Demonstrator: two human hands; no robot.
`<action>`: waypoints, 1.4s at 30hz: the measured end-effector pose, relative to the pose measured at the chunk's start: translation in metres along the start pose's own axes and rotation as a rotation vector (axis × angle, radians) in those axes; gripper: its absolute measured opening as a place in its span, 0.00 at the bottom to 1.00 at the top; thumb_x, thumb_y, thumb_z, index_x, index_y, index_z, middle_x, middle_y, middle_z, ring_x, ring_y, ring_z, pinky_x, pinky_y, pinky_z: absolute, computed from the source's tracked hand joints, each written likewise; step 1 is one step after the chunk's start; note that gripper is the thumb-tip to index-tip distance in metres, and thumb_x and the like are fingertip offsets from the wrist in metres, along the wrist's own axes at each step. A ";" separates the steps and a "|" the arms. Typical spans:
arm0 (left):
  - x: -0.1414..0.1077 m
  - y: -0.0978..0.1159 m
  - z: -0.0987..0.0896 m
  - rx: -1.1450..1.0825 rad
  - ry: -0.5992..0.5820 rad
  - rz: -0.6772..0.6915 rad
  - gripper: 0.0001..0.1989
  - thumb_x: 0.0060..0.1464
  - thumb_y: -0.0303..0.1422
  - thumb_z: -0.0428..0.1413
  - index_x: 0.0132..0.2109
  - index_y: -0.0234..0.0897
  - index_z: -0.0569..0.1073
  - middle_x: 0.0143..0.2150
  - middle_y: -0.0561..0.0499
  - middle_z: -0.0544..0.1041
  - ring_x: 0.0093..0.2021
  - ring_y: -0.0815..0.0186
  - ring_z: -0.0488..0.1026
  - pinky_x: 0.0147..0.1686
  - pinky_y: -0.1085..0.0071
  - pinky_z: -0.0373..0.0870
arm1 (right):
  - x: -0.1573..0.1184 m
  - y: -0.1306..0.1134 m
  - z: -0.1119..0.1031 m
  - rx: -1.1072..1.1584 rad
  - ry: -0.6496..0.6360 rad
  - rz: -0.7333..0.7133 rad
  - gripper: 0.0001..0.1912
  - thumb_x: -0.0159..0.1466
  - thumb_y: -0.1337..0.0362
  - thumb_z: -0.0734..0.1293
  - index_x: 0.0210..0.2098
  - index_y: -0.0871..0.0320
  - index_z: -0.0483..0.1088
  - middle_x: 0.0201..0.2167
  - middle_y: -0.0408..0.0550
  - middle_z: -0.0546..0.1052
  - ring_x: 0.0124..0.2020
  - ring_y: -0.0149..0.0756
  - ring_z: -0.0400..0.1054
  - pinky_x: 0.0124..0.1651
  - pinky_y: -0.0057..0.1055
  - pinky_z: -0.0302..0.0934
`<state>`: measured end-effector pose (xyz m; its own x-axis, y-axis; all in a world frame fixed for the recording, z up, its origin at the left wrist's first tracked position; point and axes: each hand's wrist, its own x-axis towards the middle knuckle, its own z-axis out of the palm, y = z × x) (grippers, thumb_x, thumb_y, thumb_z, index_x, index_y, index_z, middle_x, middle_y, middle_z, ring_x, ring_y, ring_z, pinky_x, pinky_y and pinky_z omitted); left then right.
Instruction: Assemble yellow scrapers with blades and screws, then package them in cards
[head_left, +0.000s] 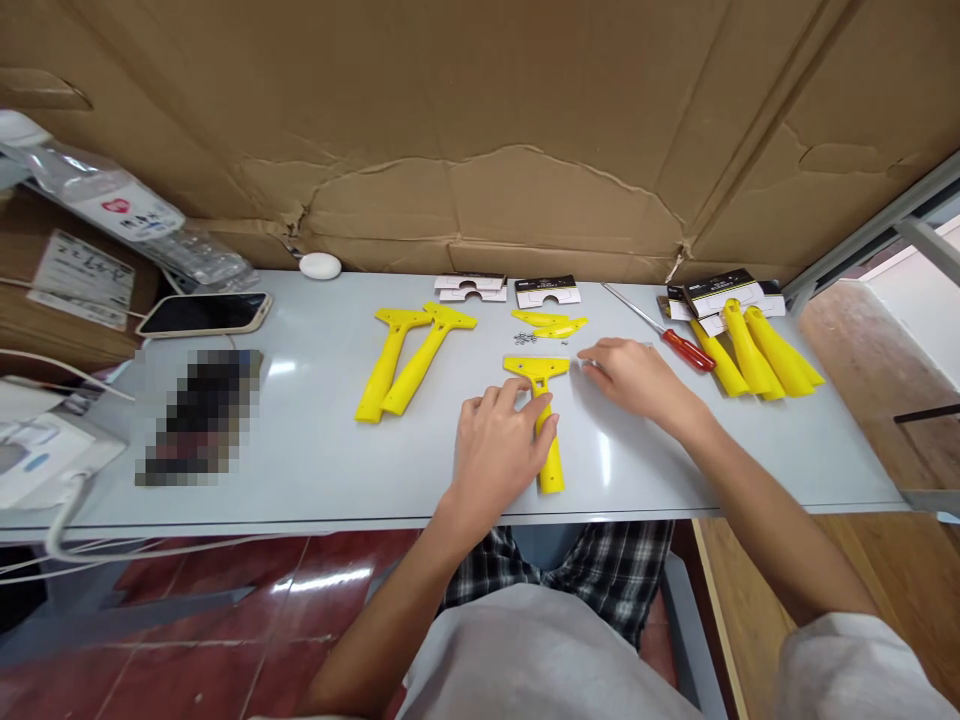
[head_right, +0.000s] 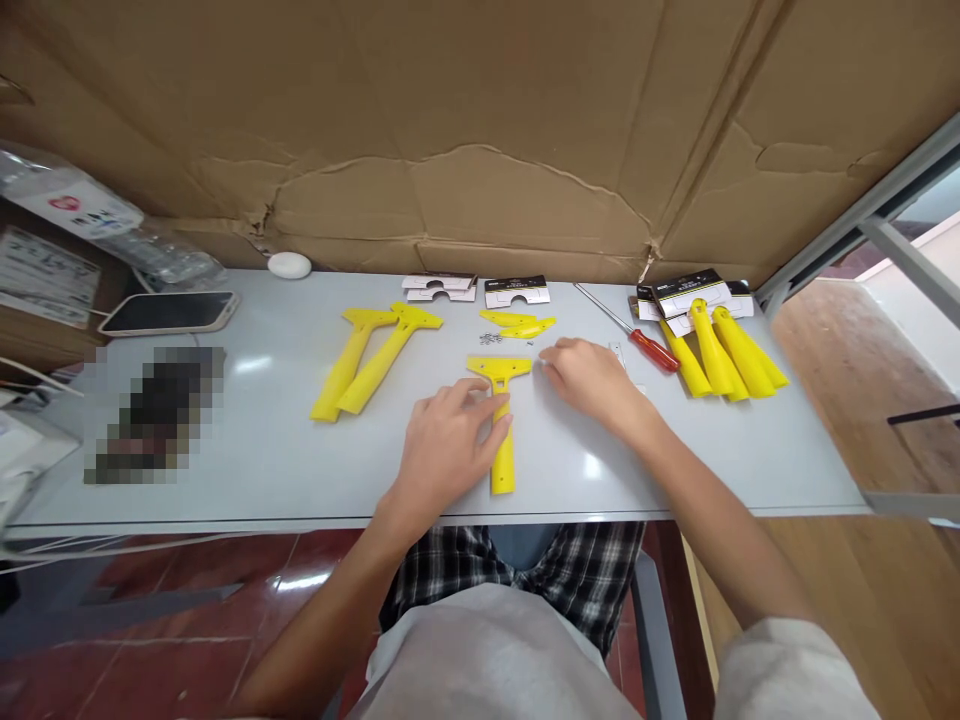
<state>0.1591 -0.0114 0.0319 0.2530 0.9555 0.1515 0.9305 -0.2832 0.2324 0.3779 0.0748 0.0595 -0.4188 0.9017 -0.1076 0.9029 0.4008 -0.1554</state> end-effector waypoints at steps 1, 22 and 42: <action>0.002 0.001 -0.001 0.008 -0.019 -0.007 0.17 0.73 0.40 0.55 0.60 0.46 0.83 0.60 0.42 0.80 0.53 0.50 0.79 0.52 0.51 0.71 | 0.011 0.002 0.000 0.007 0.018 0.013 0.18 0.76 0.64 0.61 0.57 0.54 0.79 0.54 0.54 0.82 0.52 0.47 0.77 0.45 0.36 0.61; 0.006 -0.006 -0.018 0.149 -0.177 -0.112 0.27 0.72 0.36 0.51 0.74 0.41 0.69 0.54 0.41 0.83 0.51 0.50 0.81 0.48 0.56 0.72 | 0.052 0.006 0.022 -0.007 0.106 0.001 0.19 0.75 0.65 0.59 0.47 0.55 0.82 0.48 0.54 0.82 0.47 0.44 0.74 0.39 0.36 0.55; 0.037 0.006 0.003 0.239 -0.201 -0.148 0.30 0.71 0.34 0.48 0.75 0.27 0.64 0.51 0.36 0.82 0.49 0.47 0.82 0.48 0.55 0.71 | 0.038 0.011 0.030 0.055 0.145 -0.049 0.17 0.76 0.65 0.59 0.46 0.55 0.81 0.48 0.51 0.81 0.49 0.42 0.74 0.37 0.36 0.51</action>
<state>0.1751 0.0222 0.0366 0.1358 0.9886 -0.0650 0.9907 -0.1359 0.0027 0.3687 0.1085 0.0244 -0.4399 0.8970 0.0436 0.8735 0.4386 -0.2114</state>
